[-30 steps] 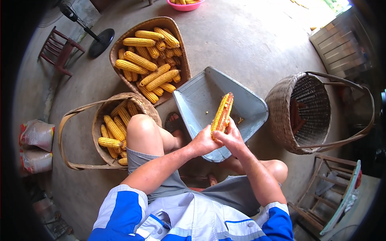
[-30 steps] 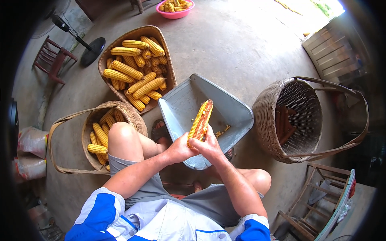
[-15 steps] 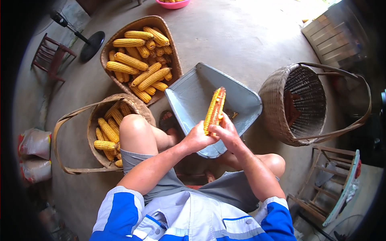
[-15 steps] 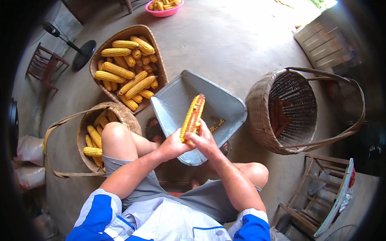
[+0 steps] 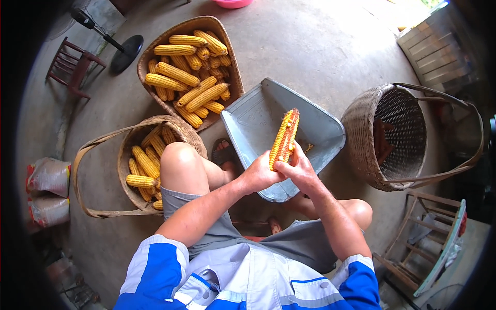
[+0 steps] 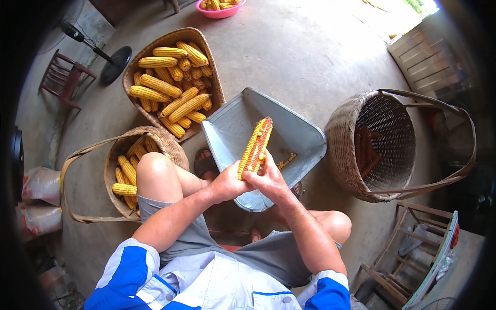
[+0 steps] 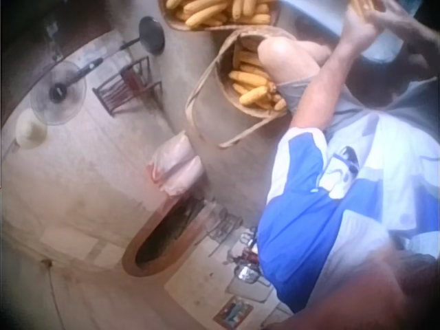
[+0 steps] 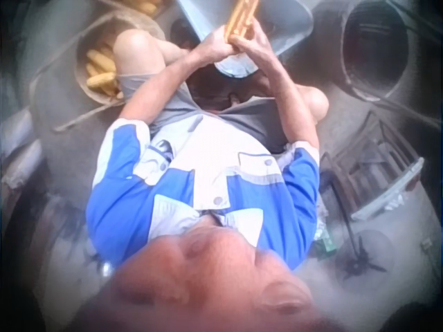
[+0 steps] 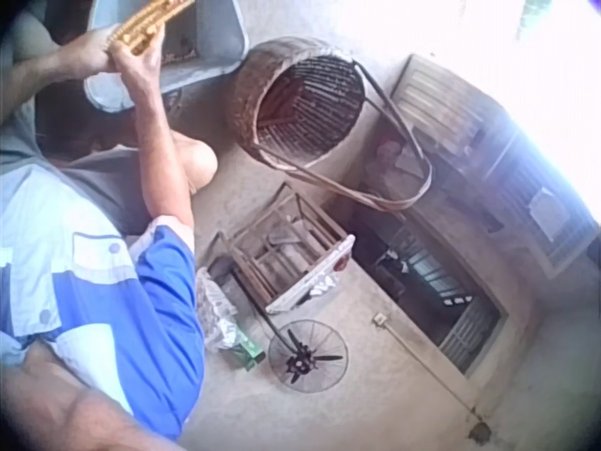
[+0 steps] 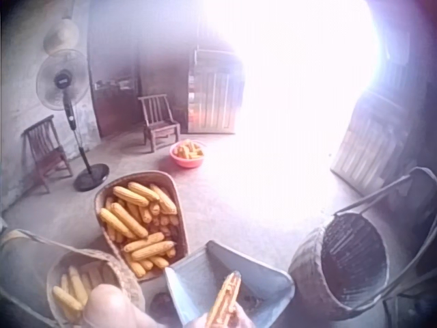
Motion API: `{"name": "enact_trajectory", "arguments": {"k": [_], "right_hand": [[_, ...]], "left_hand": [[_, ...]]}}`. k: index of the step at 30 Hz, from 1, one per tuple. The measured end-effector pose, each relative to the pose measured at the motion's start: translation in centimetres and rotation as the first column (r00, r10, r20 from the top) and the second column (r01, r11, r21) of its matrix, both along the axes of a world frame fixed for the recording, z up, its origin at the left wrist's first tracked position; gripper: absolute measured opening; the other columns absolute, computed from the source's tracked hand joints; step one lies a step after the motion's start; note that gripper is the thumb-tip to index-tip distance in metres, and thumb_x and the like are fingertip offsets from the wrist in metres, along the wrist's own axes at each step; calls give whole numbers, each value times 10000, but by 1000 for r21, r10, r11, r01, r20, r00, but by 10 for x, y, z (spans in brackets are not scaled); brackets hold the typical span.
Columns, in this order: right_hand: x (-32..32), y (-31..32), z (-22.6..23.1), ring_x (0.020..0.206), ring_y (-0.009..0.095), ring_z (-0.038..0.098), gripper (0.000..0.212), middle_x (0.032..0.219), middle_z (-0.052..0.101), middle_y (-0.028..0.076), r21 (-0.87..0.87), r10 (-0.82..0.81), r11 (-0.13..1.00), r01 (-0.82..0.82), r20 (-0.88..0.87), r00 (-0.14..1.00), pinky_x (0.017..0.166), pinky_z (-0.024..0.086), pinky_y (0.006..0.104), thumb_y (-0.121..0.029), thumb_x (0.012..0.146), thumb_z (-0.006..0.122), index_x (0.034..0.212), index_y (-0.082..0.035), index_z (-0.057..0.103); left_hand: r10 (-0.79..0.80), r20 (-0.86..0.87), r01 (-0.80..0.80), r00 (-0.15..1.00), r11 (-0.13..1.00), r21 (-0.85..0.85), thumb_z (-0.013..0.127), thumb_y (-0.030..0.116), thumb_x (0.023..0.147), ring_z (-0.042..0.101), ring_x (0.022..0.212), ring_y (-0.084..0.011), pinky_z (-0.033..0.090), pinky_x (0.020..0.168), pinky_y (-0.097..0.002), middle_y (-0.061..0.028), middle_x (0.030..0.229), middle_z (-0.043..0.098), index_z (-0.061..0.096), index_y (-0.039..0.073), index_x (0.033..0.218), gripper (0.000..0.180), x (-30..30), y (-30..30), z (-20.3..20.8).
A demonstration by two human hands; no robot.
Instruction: Manual removal of corn kernels from dried cobs into a metal scoop.
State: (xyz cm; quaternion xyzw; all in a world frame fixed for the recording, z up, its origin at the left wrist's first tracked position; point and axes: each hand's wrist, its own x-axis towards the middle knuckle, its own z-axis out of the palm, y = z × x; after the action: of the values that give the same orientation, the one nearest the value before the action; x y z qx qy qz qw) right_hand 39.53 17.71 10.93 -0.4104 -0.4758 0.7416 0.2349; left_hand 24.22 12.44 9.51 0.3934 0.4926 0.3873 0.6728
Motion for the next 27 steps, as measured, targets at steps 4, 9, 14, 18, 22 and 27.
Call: {"name": "enact_trajectory", "arguments": {"k": [4, 9, 14, 18, 22, 27], "right_hand": [[6, -1, -3, 1197, 184, 527, 778, 1275, 530, 107, -55, -36, 998, 35, -7, 999, 1056, 414, 342, -159, 832, 695, 1476, 0, 290], [5, 3, -3, 1205, 186, 525, 742, 1284, 526, 109, -103, -82, 992, 72, -99, 992, 1071, 396, 333, -130, 857, 669, 1482, -4, 288], [0, 4, -4, 1211, 188, 521, 782, 1278, 532, 110, -94, -79, 993, 69, -108, 991, 1076, 391, 345, -191, 861, 728, 1478, -7, 284], [-1, 2, 6, 1219, 183, 520, 810, 1302, 523, 88, -68, -24, 998, 17, -108, 994, 1069, 402, 341, -214, 841, 776, 1471, -17, 306], [-4, -1, 10, 1228, 189, 521, 902, 1316, 516, 94, -55, 27, 998, -31, -66, 997, 1083, 394, 353, -199, 791, 830, 1481, -19, 276], [3, -2, 0, 1221, 179, 529, 787, 1324, 516, 100, -109, 46, 992, -55, -81, 996, 1071, 410, 345, -108, 833, 751, 1468, -17, 295]], "left_hand": [[39, -182, -38, 982, 999, 8, 776, 180, 801, 625, 991, -171, 510, 881, -309, -103, 1079, 634, 475, -19, 1276, 597, 10, -6, 2], [78, -332, -72, 940, 997, 32, 775, 252, 818, 638, 1000, -197, 520, 874, -328, -142, 1083, 641, 472, -31, 1264, 609, 7, -4, 16], [112, -331, -93, 937, 993, 73, 759, 296, 801, 639, 1081, -299, 506, 944, -380, -210, 1127, 634, 424, -48, 1305, 696, 7, -5, 20], [121, -347, -78, 930, 988, 135, 763, 289, 797, 646, 1081, -331, 511, 940, -399, -236, 1146, 631, 360, -14, 1376, 768, 5, -7, 15], [171, -413, -93, 894, 975, 202, 770, 276, 793, 648, 1074, -386, 520, 929, -430, -276, 1175, 615, 206, 51, 1484, 920, 5, -5, 14], [72, -326, -14, 943, 984, 177, 758, 233, 799, 638, 1114, -350, 513, 954, -406, -246, 1206, 611, 160, 55, 1513, 948, 2, -3, 5]]}}
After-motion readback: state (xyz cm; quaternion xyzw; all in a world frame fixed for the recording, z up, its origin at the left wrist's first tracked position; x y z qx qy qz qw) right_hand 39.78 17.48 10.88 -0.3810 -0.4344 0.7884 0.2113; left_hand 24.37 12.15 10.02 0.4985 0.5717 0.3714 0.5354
